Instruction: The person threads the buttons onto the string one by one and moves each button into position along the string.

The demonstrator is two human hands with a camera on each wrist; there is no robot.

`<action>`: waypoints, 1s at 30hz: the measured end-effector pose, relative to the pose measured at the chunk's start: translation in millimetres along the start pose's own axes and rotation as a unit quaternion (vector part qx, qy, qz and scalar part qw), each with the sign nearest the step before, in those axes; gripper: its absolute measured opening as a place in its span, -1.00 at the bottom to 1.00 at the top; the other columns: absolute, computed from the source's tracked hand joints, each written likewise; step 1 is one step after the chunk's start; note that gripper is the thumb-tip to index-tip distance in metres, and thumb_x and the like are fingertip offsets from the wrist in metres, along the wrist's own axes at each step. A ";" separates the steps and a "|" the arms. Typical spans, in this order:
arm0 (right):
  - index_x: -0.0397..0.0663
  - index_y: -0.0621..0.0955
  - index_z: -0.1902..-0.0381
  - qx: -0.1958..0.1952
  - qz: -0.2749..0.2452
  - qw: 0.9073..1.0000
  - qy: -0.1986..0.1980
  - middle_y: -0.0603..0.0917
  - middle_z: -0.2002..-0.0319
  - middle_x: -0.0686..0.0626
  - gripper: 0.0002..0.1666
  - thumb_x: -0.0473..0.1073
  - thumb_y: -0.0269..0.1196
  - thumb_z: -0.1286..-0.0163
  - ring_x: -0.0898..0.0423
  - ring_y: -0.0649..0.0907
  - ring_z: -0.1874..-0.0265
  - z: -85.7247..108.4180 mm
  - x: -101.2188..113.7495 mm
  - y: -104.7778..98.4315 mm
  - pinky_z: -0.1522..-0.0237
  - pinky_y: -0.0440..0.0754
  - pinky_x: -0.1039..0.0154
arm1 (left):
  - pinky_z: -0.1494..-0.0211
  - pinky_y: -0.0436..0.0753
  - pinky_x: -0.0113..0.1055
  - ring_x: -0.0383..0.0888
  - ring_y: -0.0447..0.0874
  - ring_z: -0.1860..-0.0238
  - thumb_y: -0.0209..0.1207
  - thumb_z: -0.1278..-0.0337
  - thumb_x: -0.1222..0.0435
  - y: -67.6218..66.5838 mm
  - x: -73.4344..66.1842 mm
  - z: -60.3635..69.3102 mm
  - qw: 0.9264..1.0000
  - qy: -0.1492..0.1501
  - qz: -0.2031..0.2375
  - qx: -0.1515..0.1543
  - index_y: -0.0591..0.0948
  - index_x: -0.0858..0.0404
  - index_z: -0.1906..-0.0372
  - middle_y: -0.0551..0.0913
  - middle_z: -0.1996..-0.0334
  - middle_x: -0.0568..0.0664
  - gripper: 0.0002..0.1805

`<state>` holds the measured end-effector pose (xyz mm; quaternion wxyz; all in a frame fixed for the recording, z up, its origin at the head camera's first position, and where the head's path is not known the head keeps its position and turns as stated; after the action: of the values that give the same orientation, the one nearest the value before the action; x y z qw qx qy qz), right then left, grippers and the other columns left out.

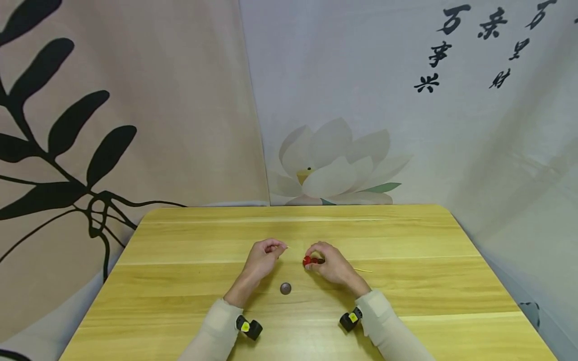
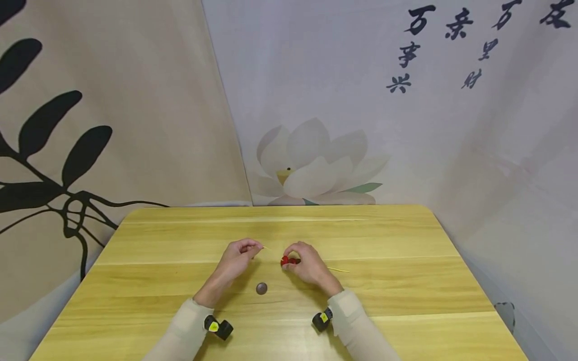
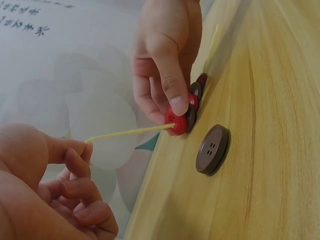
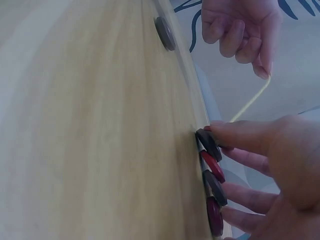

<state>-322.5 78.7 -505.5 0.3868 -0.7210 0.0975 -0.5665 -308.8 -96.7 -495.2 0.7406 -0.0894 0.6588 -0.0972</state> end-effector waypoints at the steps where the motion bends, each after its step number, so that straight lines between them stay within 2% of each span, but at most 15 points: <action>1: 0.02 0.64 0.14 0.001 0.004 1.000 -0.003 0.63 0.08 0.02 -0.74 -0.23 0.44 -0.21 -0.08 0.58 -0.06 -0.1 0.5 0.3 -0.16 0.49 -0.13 | 0.52 0.28 -0.45 -0.20 0.33 0.49 0.17 -0.37 0.24 -0.1 0.2 0.1 1.000 -0.001 0.000 0.000 0.69 0.36 0.11 0.44 0.49 -0.09 -0.75; 15: 0.00 0.65 0.16 0.019 0.030 0.999 -0.007 0.56 -0.08 -0.13 -0.74 -0.24 0.45 -0.19 -0.17 0.55 -0.11 -0.4 2.6 6.6 -0.15 0.51 -0.13 | 0.47 0.31 -0.44 -0.18 0.33 0.44 0.15 -0.38 0.24 -2.3 4.9 2.4 1.000 -0.001 0.009 0.006 0.68 0.36 0.10 0.45 0.45 -0.07 -0.75; 24: 0.03 0.68 0.17 0.011 0.041 0.999 0.001 0.55 -0.15 -0.19 -0.75 -0.24 0.46 -0.19 -0.23 0.54 -0.16 -0.2 3.0 3.4 -0.19 0.49 -0.15 | 0.45 0.31 -0.44 -0.17 0.34 0.45 0.16 -0.38 0.24 -3.5 6.9 3.4 1.000 0.003 0.012 0.009 0.68 0.38 0.10 0.45 0.47 -0.07 -0.74; 30: -0.02 0.66 0.04 0.027 0.038 0.999 0.008 0.54 -0.18 -0.18 -0.66 -0.21 0.45 -0.22 -0.22 0.52 -0.18 -2.1 3.4 3.8 -0.19 0.49 -0.14 | 0.46 0.31 -0.42 -0.17 0.32 0.47 0.16 -0.39 0.21 -1.2 5.7 1.6 1.000 0.004 0.010 0.021 0.68 0.36 0.09 0.45 0.47 -0.05 -0.73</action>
<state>-322.1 73.1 -505.5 0.4264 -0.7018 0.1125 -0.5594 -306.6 -99.4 -500.1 0.7410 -0.0665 0.6601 -0.1039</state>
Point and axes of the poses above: each hand's wrist, its own z-axis away from the middle knuckle, its own y-axis out of the palm, x = y × z, the point moved 10 cm from there along -z, towards the middle knuckle
